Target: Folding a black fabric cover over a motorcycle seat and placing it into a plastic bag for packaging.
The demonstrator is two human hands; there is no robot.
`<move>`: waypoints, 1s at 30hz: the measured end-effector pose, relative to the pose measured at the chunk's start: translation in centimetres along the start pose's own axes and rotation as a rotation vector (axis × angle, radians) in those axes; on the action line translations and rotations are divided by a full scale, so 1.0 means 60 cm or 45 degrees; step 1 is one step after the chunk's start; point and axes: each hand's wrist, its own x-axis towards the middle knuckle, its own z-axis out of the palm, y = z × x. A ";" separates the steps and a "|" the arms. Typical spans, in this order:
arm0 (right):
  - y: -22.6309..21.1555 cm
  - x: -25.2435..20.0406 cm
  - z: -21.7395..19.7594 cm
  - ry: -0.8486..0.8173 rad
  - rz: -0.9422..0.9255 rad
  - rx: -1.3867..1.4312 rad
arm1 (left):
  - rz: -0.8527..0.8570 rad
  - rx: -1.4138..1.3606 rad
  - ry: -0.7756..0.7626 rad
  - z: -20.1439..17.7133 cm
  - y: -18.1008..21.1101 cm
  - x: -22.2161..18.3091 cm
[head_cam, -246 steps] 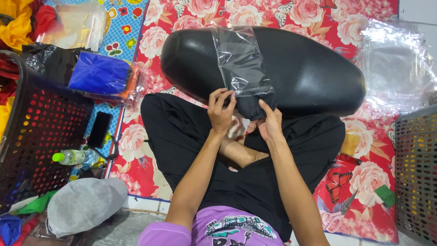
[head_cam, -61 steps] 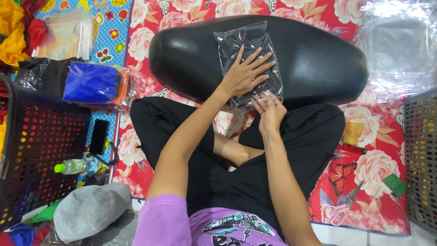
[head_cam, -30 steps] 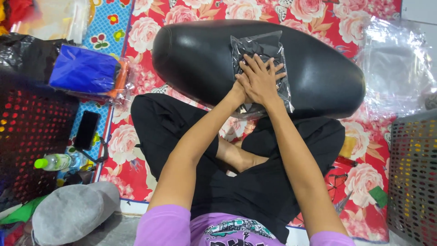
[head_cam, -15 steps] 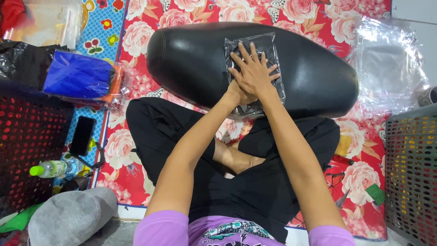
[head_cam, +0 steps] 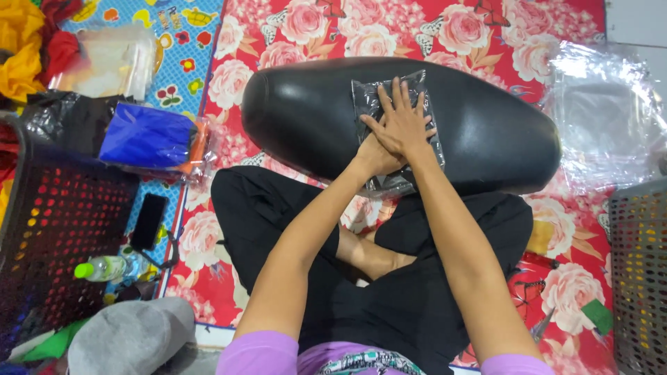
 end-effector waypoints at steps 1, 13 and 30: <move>0.003 -0.004 0.004 -0.089 0.033 0.025 | 0.007 -0.012 0.010 0.004 0.006 -0.004; 0.008 -0.199 -0.116 1.131 0.223 0.634 | -0.270 0.197 -0.189 0.022 0.018 -0.067; 0.229 -0.258 0.052 1.571 0.750 1.286 | -0.998 -0.122 0.724 -0.059 0.118 -0.112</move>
